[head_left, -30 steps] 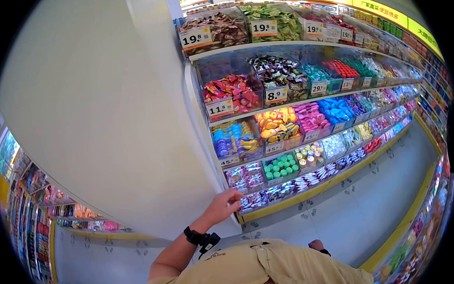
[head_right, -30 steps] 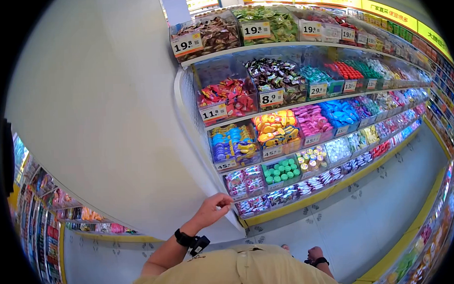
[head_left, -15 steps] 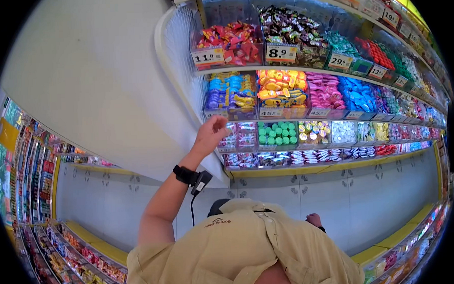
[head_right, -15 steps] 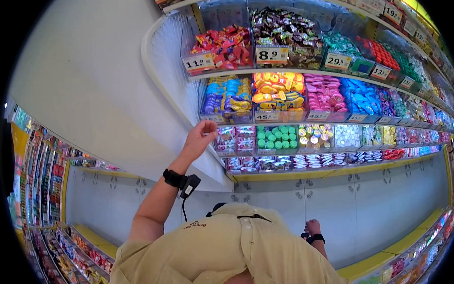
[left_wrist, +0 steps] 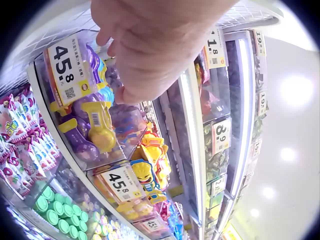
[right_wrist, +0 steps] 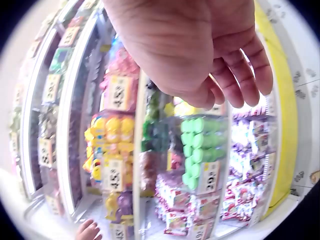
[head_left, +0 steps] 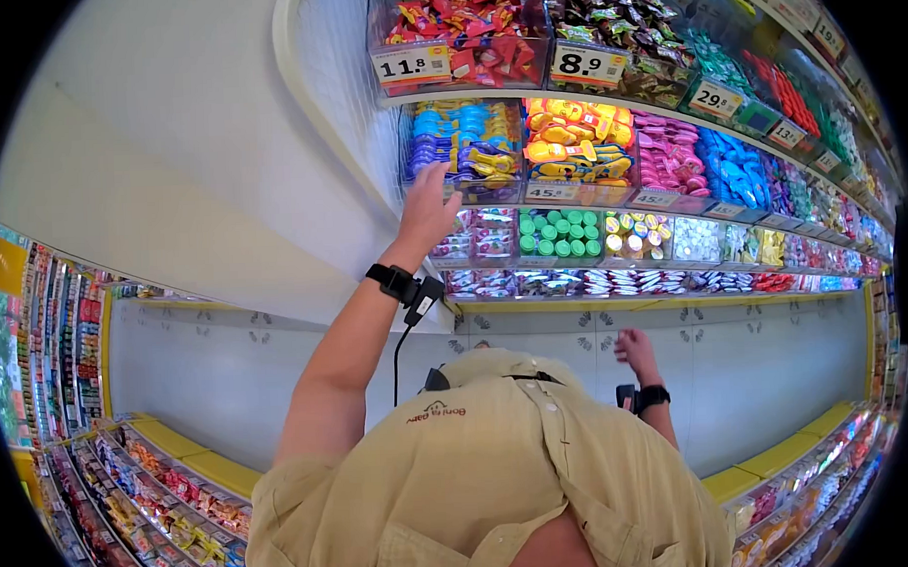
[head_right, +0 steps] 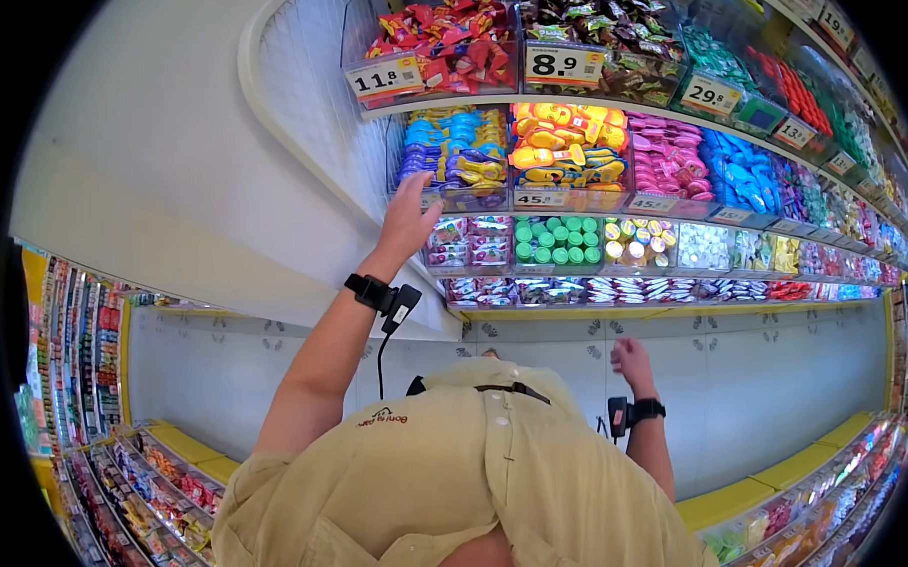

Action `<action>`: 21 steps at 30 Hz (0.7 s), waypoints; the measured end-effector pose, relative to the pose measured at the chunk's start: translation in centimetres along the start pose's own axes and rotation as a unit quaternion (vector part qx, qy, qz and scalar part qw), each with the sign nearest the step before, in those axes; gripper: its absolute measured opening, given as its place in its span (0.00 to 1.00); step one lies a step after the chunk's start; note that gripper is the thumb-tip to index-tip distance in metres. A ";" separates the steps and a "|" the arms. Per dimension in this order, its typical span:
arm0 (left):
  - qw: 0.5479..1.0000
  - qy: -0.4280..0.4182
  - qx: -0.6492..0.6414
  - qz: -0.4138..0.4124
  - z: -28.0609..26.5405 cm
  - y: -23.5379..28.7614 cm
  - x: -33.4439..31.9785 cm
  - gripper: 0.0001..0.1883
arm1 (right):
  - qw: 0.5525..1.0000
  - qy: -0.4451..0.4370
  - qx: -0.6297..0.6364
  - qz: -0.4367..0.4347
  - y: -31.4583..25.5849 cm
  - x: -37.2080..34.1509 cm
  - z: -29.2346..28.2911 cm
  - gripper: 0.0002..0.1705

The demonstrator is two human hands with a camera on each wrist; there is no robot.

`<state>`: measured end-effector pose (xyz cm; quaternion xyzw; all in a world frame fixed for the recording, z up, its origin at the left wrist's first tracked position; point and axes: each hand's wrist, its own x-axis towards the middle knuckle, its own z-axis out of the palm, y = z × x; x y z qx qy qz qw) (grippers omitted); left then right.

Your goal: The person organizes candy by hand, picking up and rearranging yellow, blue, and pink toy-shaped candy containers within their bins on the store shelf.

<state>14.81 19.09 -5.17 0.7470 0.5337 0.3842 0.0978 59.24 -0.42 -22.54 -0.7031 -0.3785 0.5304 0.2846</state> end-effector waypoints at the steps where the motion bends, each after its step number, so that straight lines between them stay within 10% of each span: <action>1: 1.000 -0.001 0.024 -0.004 0.5 -0.3 0.0 0.26 | 0.999 -0.005 -0.001 -0.033 -3.1 0.6 0.1 0.12; 11: 0.978 -0.094 0.185 -0.035 1.6 -1.8 -1.6 0.33 | 0.944 -0.129 -0.079 -0.292 -29.0 -0.1 8.4 0.15; 21: 0.982 -0.071 0.172 -0.038 1.5 -1.6 -1.8 0.28 | 0.831 -0.103 -0.241 -0.490 -38.8 7.5 17.6 0.14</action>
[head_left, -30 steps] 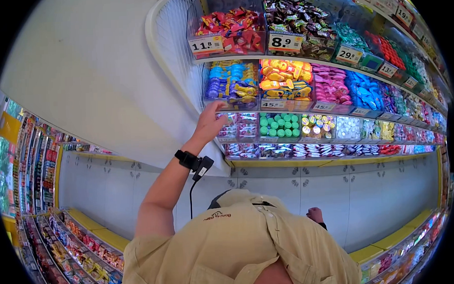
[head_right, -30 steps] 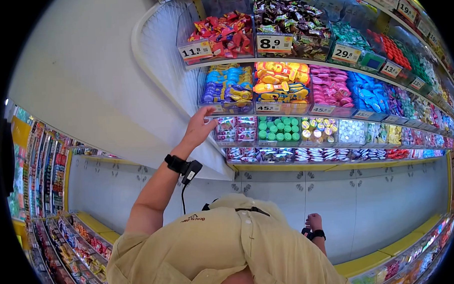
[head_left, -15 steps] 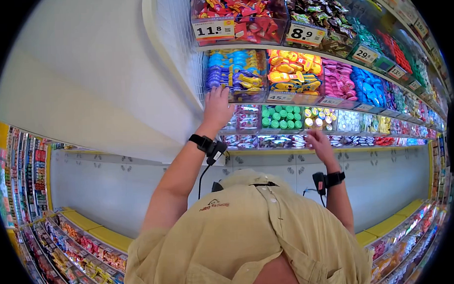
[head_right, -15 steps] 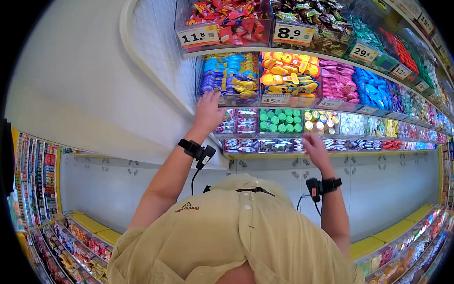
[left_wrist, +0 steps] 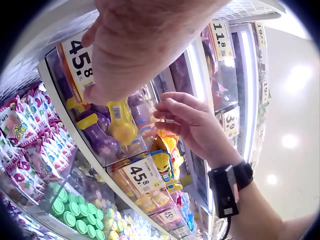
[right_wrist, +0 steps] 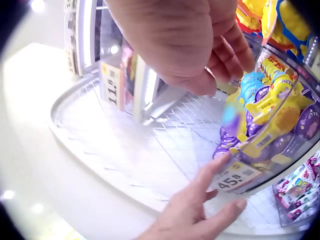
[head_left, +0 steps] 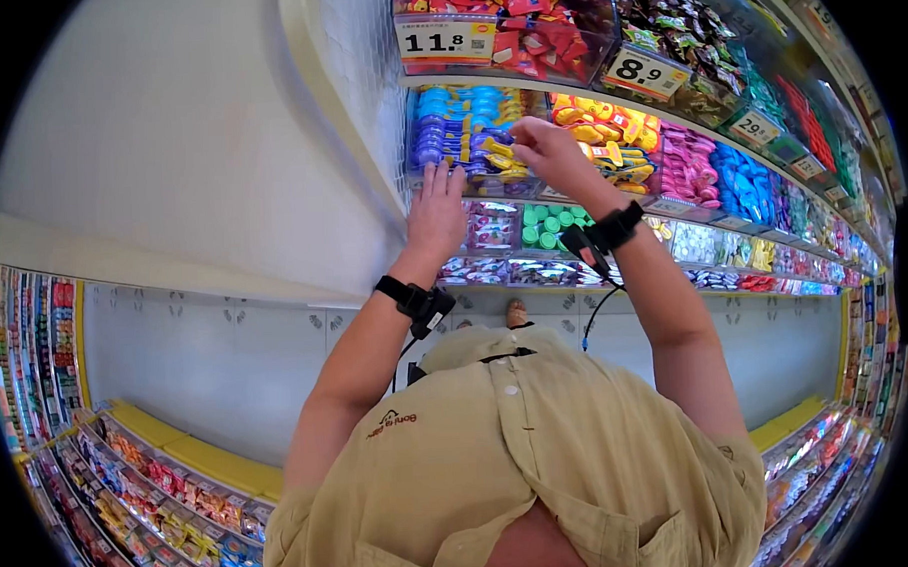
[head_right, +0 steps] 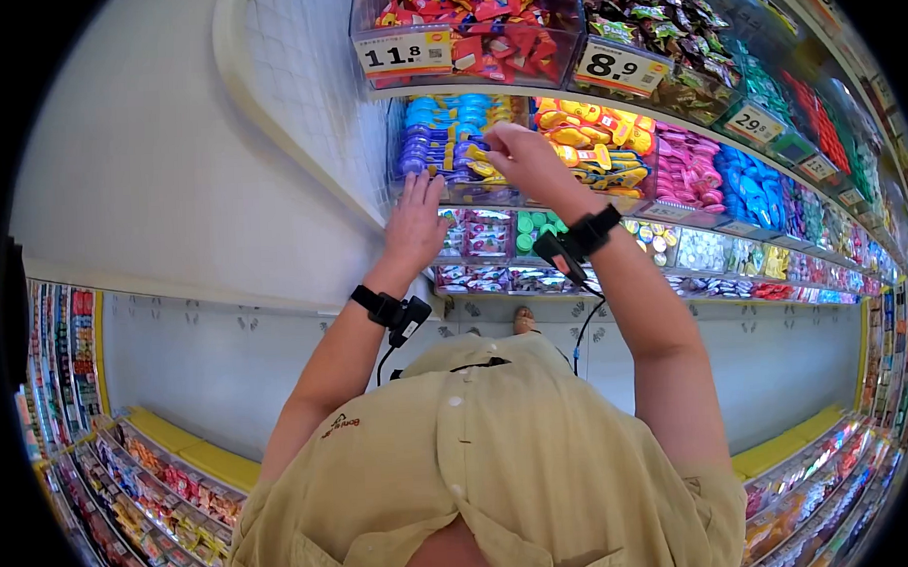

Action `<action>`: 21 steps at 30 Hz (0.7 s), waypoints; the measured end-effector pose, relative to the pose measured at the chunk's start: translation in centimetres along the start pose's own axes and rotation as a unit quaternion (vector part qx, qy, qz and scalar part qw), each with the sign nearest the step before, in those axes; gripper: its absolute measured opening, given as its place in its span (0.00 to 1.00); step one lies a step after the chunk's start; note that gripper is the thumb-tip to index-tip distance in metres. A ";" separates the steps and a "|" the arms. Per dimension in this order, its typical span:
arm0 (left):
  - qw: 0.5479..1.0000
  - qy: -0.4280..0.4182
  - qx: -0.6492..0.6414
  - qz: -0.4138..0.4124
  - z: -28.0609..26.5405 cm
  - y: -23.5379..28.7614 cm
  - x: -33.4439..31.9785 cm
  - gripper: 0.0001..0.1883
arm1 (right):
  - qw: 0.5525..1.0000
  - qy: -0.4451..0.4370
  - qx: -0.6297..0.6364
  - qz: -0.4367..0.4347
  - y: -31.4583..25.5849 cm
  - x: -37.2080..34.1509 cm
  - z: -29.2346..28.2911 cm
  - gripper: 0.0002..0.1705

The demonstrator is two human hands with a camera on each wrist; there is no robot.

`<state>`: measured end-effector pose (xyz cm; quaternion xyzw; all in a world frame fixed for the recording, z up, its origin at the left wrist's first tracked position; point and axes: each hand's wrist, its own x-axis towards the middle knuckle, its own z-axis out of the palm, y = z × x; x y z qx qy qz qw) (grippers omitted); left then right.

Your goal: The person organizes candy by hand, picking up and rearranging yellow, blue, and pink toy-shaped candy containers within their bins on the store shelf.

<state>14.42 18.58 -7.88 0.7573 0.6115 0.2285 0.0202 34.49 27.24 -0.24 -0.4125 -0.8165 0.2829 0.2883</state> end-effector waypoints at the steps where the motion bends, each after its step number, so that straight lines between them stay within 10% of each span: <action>1: 1.000 0.003 -0.010 0.000 0.1 -0.1 0.0 0.27 | 0.995 0.006 -0.088 -0.048 0.6 0.6 0.8 0.18; 6: 0.999 0.017 -0.033 -0.007 0.4 0.4 0.0 0.24 | 0.957 -0.046 -0.285 -0.009 4.4 1.2 5.0 0.27; 21: 0.996 -0.045 -0.032 -0.073 -1.4 1.0 0.9 0.27 | 0.957 -0.190 -0.215 -0.035 5.1 5.0 3.3 0.18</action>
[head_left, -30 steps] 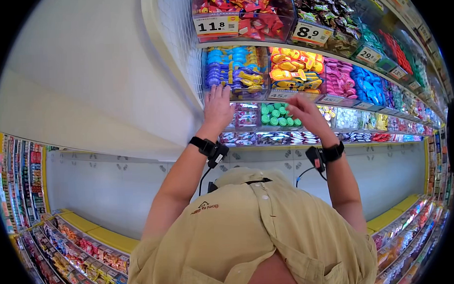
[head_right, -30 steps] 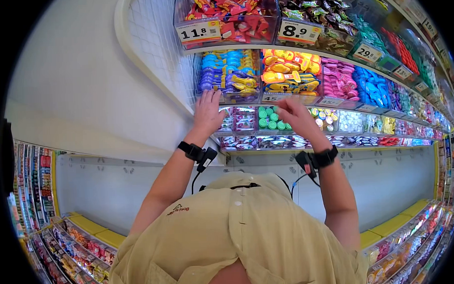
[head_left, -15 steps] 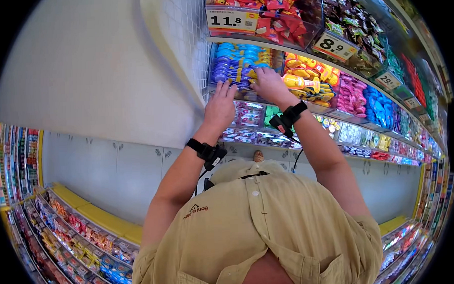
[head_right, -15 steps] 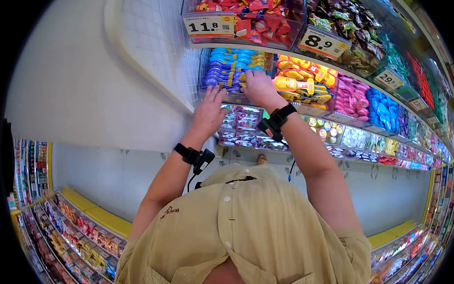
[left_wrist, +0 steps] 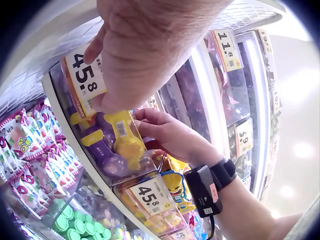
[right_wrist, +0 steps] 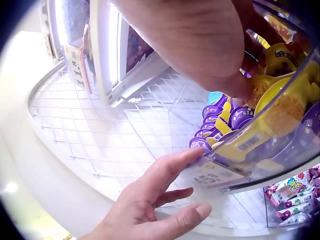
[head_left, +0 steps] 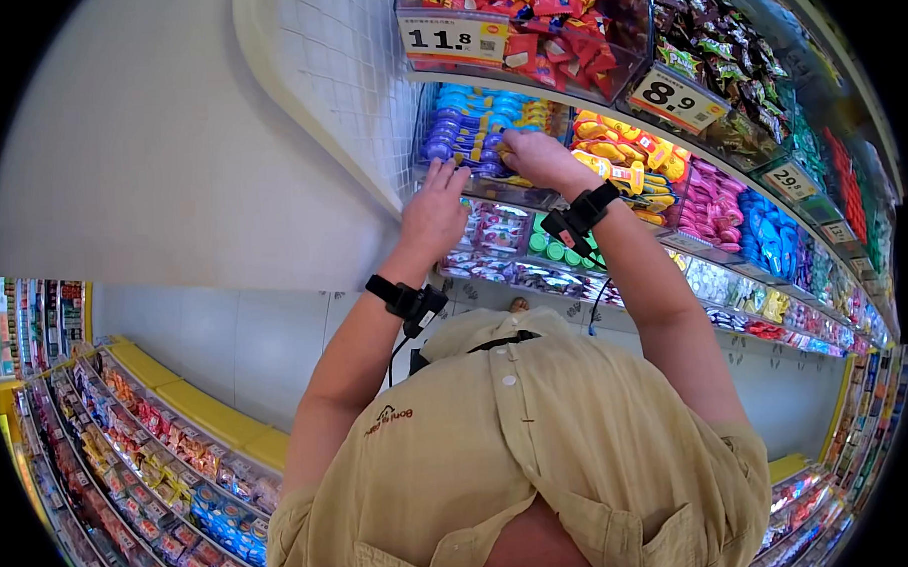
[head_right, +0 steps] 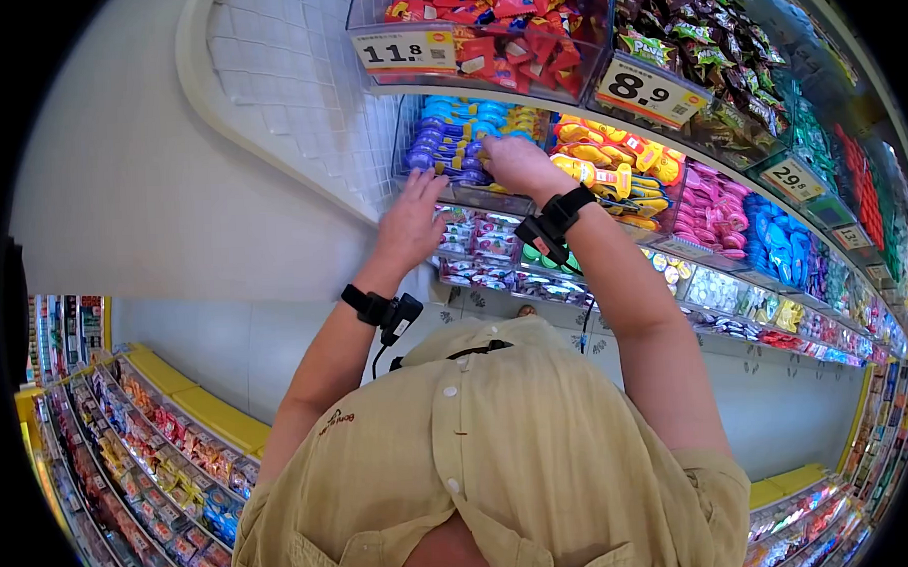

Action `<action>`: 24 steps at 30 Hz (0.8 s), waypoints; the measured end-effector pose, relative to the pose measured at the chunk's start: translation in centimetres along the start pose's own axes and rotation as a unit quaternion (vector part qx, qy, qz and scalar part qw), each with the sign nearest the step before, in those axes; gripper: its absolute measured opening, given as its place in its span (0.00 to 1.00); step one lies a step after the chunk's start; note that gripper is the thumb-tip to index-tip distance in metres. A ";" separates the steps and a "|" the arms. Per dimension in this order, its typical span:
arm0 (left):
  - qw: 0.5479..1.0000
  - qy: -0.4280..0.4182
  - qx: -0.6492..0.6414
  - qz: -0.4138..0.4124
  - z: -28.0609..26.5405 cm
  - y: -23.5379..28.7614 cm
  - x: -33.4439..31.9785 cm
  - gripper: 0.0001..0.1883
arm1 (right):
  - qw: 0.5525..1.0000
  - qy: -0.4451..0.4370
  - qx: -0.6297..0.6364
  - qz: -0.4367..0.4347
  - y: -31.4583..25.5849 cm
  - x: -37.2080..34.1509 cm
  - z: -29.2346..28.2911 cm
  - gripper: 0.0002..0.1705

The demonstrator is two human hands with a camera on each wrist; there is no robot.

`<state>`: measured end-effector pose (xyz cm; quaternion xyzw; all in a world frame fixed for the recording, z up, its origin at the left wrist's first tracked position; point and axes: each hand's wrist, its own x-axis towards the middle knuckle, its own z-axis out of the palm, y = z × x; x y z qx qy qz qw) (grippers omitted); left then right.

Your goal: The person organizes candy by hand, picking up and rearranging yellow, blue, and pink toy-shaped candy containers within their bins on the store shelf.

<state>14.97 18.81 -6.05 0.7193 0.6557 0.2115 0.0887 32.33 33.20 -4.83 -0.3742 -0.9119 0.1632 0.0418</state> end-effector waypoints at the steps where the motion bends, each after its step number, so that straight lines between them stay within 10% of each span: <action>1: 1.000 0.002 0.001 -0.002 0.0 0.0 0.1 0.26 | 1.000 -0.012 -0.005 0.024 -0.3 0.0 0.2 0.20; 24: 0.991 0.121 0.013 0.056 3.9 -1.3 5.4 0.19 | 0.985 -0.166 0.030 0.021 -0.2 0.5 -2.5 0.27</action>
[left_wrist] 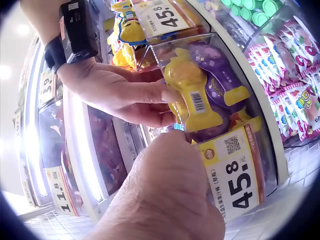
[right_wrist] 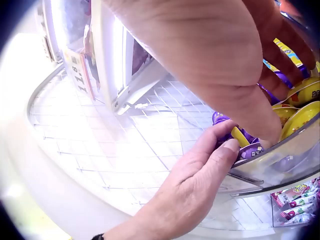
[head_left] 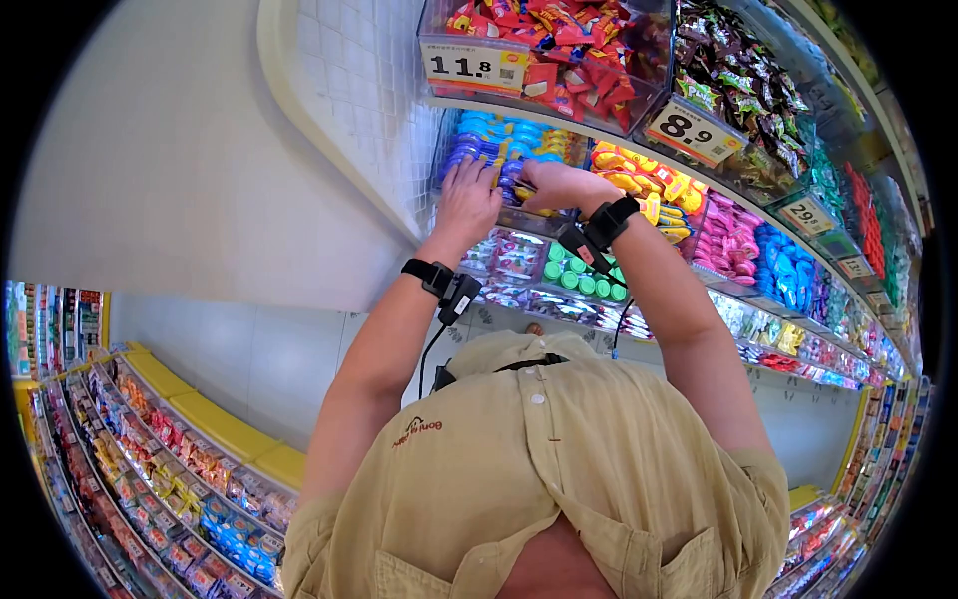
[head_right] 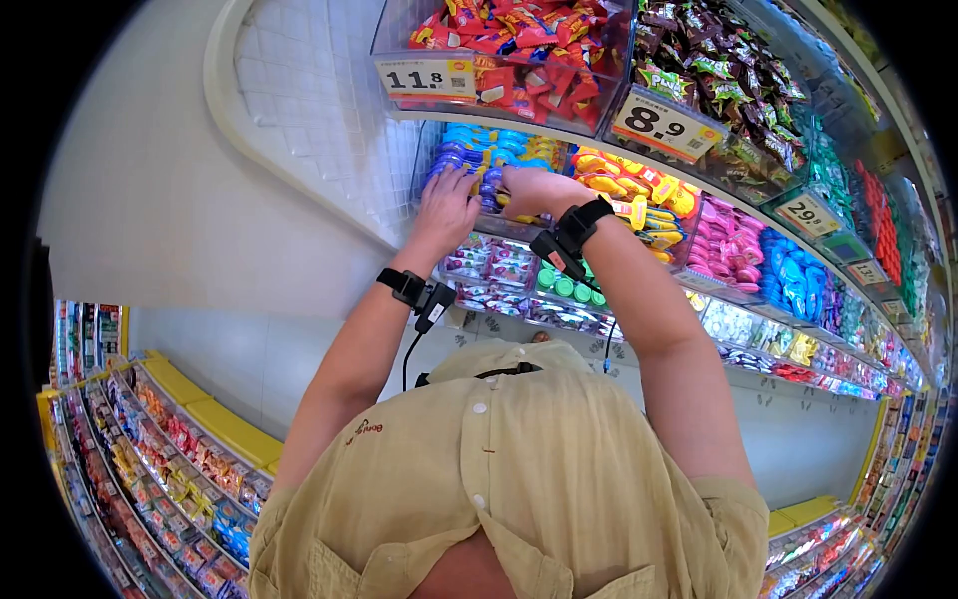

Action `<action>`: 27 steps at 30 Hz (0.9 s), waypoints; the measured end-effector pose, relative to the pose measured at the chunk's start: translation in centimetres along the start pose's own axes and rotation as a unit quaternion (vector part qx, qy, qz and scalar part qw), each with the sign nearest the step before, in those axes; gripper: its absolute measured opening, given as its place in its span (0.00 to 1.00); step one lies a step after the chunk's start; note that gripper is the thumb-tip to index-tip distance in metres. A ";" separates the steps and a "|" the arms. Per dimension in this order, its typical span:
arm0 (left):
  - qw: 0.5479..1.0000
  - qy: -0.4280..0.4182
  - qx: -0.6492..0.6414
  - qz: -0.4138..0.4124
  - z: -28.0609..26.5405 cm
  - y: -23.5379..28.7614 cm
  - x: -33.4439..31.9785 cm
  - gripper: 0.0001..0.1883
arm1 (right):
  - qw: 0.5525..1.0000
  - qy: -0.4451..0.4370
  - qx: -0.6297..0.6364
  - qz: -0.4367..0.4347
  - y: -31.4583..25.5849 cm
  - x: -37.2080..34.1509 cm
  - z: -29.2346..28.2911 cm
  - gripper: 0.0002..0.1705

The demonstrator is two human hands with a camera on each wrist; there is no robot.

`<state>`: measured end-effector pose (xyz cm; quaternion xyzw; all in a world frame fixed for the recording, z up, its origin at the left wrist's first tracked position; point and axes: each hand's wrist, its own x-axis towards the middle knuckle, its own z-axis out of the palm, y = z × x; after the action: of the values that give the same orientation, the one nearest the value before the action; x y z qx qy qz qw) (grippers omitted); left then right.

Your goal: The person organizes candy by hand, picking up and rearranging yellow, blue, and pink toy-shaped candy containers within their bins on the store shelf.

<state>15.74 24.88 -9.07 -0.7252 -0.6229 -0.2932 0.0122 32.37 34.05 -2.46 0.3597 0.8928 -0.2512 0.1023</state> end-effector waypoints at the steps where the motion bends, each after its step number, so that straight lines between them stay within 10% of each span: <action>1: 1.000 0.000 -0.004 -0.004 0.0 0.0 0.0 0.19 | 1.000 -0.013 -0.005 0.012 -0.1 0.2 0.1 0.28; 7: 1.000 -0.003 -0.006 -0.024 0.2 -0.1 0.4 0.17 | 0.992 -0.118 -0.050 0.019 -0.9 1.2 -0.7 0.29; 27: 0.998 0.006 0.052 -0.041 0.0 1.0 1.9 0.12 | 0.996 -0.059 0.064 0.011 0.2 0.7 0.2 0.30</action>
<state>16.70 26.35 -7.92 -0.6954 -0.6666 -0.2650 0.0414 32.02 34.46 -2.95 0.3603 0.8631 -0.3273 0.1345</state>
